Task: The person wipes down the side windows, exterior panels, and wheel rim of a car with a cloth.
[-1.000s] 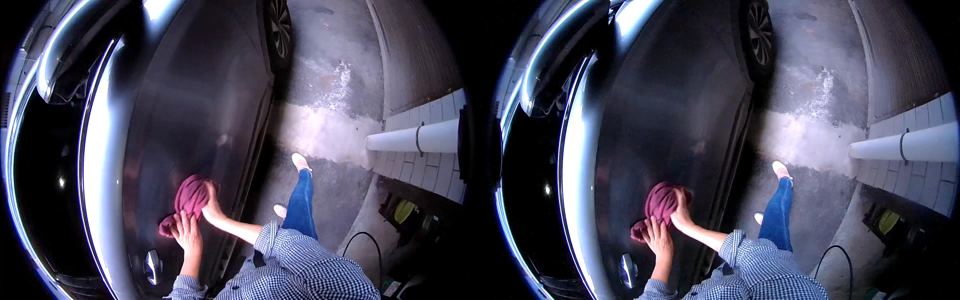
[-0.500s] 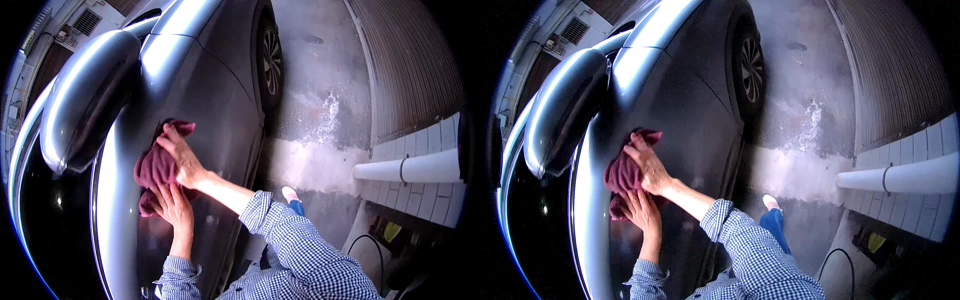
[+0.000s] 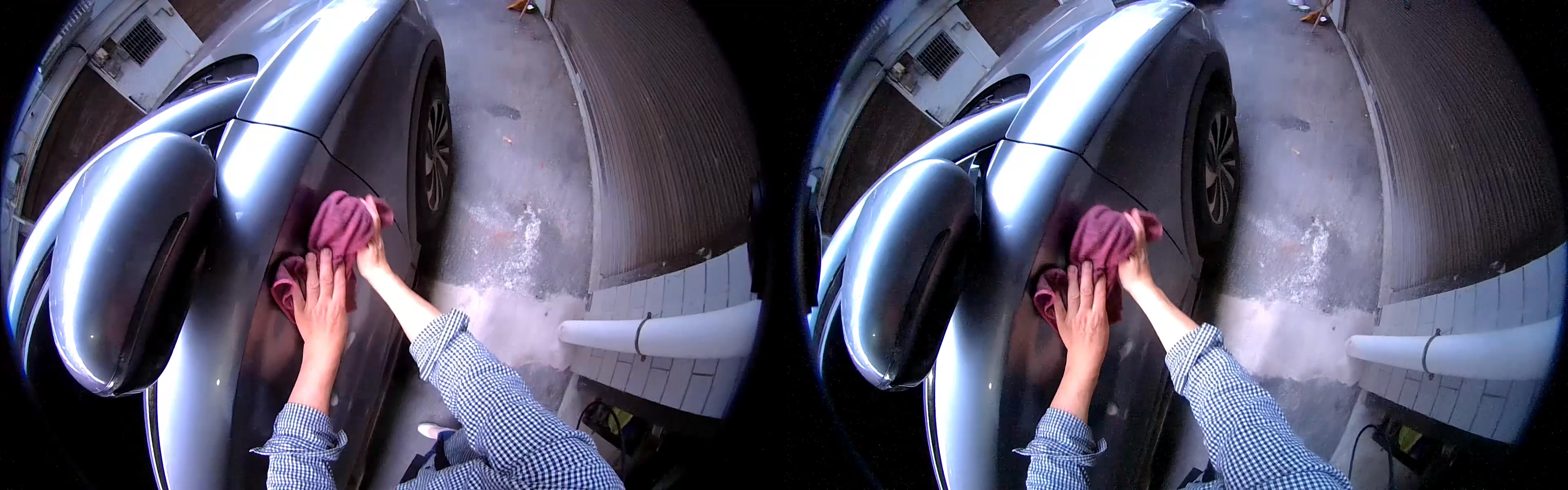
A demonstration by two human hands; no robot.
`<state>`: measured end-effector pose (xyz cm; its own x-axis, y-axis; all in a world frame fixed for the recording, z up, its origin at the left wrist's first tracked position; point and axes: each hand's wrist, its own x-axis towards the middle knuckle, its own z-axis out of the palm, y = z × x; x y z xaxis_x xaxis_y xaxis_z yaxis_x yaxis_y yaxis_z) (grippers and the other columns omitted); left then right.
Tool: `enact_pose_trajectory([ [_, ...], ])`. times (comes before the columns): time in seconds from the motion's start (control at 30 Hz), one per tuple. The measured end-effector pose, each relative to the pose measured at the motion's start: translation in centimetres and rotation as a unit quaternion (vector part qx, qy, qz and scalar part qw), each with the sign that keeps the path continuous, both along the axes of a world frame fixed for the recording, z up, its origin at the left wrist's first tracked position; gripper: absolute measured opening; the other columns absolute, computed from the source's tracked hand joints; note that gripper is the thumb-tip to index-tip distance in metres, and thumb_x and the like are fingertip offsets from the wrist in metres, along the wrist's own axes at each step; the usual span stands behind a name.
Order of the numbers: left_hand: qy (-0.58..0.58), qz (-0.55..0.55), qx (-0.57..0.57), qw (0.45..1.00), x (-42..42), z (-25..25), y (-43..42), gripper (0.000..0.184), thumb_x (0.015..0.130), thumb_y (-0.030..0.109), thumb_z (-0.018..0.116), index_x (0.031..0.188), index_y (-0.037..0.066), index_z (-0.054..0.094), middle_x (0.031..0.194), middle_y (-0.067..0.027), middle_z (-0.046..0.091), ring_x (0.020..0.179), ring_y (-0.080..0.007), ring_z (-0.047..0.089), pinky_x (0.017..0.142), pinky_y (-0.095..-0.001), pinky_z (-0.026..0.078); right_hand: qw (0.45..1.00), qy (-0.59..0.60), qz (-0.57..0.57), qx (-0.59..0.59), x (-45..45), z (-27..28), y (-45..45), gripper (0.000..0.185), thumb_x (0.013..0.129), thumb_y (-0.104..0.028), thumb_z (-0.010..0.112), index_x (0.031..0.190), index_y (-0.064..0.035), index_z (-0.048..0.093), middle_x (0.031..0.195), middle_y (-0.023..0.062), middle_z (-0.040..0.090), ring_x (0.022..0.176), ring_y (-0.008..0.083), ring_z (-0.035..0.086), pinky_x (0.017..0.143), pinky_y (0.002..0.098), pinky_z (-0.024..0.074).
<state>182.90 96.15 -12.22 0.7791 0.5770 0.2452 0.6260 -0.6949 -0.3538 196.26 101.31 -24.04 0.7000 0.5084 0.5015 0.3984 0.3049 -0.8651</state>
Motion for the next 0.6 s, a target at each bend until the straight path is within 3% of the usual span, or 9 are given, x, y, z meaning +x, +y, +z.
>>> enact_pose_trajectory([
  [0.03,0.020,-0.014,0.023,0.999,-0.5,-0.2,-0.4,0.049,0.081,0.021,0.051,0.130,0.013,0.048,0.148,-0.0052,0.031,0.138,-0.0231,0.027,0.102,-0.0458,0.030,0.999,0.017,-0.028,-0.019,-1.2,-3.4,0.3,0.051,0.096,-0.029,0.043,0.138,-0.0023,0.032,0.142,0.0226,0.033,0.134,0.0360,0.029,0.111,0.0431,0.0227],
  [0.1,0.033,-0.023,-0.010,0.999,-1.8,-0.5,-1.8,0.050,0.080,0.021,0.053,0.129,0.012,0.050,0.148,-0.0050,0.033,0.137,-0.0230,0.029,0.103,-0.0448,0.028,0.994,0.066,-0.061,-0.060,-3.7,-9.1,0.0,0.053,0.096,-0.033,0.042,0.138,-0.0032,0.030,0.141,0.0226,0.035,0.133,0.0354,0.032,0.111,0.0419,0.0248],
  [0.17,0.069,-0.013,-0.043,0.997,-3.8,-0.9,-3.6,0.050,0.079,0.022,0.054,0.128,0.013,0.050,0.148,-0.0046,0.034,0.137,-0.0218,0.030,0.103,-0.0430,0.026,0.982,0.156,-0.020,-0.108,-7.1,-10.9,-2.2,0.054,0.096,-0.035,0.041,0.139,-0.0034,0.030,0.140,0.0226,0.036,0.133,0.0352,0.032,0.110,0.0416,0.0256],
  [0.3,0.050,-0.014,-0.075,0.996,-9.4,-2.3,-7.4,0.046,0.077,0.012,0.053,0.123,0.011,0.053,0.147,-0.0069,0.034,0.137,-0.0250,0.031,0.102,-0.0469,0.028,0.906,0.362,0.143,-0.168,-12.8,-7.3,-8.9,0.056,0.096,-0.037,0.041,0.139,-0.0039,0.029,0.139,0.0225,0.038,0.132,0.0348,0.034,0.109,0.0408,0.0273],
  [0.43,0.020,0.034,-0.083,0.996,-14.2,-1.0,-10.4,0.042,0.080,0.013,0.052,0.122,0.012,0.054,0.146,-0.0085,0.037,0.135,-0.0277,0.033,0.095,-0.0483,0.034,0.871,0.386,0.178,-0.247,-16.4,-1.9,-11.9,0.061,0.094,-0.041,0.043,0.142,-0.0075,0.025,0.136,0.0220,0.042,0.130,0.0332,0.038,0.107,0.0391,0.0318],
  [0.47,0.018,0.057,-0.064,0.996,-15.0,-0.8,-11.0,0.040,0.081,0.015,0.052,0.121,0.012,0.055,0.145,-0.0081,0.037,0.134,-0.0277,0.035,0.091,-0.0482,0.037,0.883,0.364,0.229,-0.188,-16.5,-1.6,-11.3,0.063,0.093,-0.035,0.049,0.144,-0.0106,0.021,0.143,0.0249,0.032,0.134,0.0357,0.031,0.109,0.0408,0.0273],
  [0.53,-0.038,0.066,-0.023,0.997,-16.5,-1.6,-11.3,0.038,0.082,0.015,0.053,0.120,0.011,0.054,0.143,-0.0119,0.040,0.132,-0.0323,0.037,0.089,-0.0503,0.039,0.908,0.263,0.190,-0.266,-17.1,1.5,-11.5,0.066,0.090,-0.025,0.053,0.145,-0.0131,0.018,0.148,0.0277,0.016,0.138,0.0393,0.018,0.113,0.0423,0.0197],
  [0.57,-0.070,0.066,-0.006,0.995,-17.3,-2.9,-11.2,0.038,0.083,0.015,0.053,0.121,0.010,0.051,0.144,-0.0156,0.037,0.134,-0.0358,0.033,0.102,-0.0559,0.026,0.915,0.248,0.205,-0.244,-17.2,3.1,-11.7,0.067,0.089,-0.021,0.052,0.146,-0.0134,0.017,0.149,0.0280,0.009,0.139,0.0403,0.012,0.114,0.0428,0.0159],
  [0.6,-0.091,0.053,0.041,0.994,-17.0,-2.9,-11.0,0.036,0.084,0.017,0.054,0.119,0.008,0.051,0.143,-0.0178,0.037,0.134,-0.0380,0.032,0.103,-0.0581,0.024,0.919,0.236,0.222,-0.223,-17.3,3.9,-11.6,0.067,0.089,-0.016,0.051,0.146,-0.0138,0.016,0.150,0.0283,0.003,0.140,0.0414,0.006,0.115,0.0432,0.0122],
])
